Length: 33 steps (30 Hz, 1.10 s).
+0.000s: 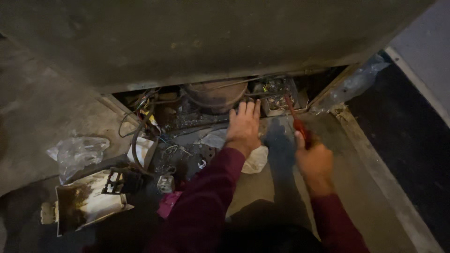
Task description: The person sits on the floor and uses a screwdriver and wrench to work on the internal components of an appliance. They remove a small electrical part, wipe the interior with a cloth, and then reinsert the part.
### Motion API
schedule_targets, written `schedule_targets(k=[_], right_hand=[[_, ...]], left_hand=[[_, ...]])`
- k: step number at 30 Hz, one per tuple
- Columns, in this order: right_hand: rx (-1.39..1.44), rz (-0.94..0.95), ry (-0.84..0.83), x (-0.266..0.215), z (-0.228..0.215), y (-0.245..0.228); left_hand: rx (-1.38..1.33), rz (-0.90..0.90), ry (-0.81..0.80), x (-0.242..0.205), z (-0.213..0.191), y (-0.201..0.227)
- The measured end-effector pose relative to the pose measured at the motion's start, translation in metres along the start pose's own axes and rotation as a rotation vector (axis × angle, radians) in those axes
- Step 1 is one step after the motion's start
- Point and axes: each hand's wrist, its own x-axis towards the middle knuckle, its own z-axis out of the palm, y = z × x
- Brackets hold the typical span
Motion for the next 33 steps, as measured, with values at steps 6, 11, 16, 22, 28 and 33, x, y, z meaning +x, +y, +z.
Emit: schedule_targets(k=[6,11,16,22,28,33], right_hand=[[-0.04,0.109,-0.134,-0.061,-0.053,0.021],[-0.013,-0.092,-0.008,-0.07,-0.051,0.014],[-0.074,0.056,-0.226,-0.034,-0.041,-0.017],[0.019,-0.113,-0.126,-0.017,0.019,-0.028],[0.205,-0.11,-0.32,-0.01,0.076,-0.032],[0.449,0.155,-0.358,0.012,0.086,-0.019]], left_hand=[[0.047,0.009,-0.037,-0.001,-0.002,-0.001],[0.026,-0.001,-0.009,-0.003,0.001,0.003],[0.017,0.001,-0.075,-0.001,-0.006,-0.001],[0.129,0.002,-0.184,-0.001,-0.01,0.003],[0.217,0.035,-0.172,-0.001,-0.004,0.003],[0.204,0.015,-0.223,0.001,-0.001,0.0]])
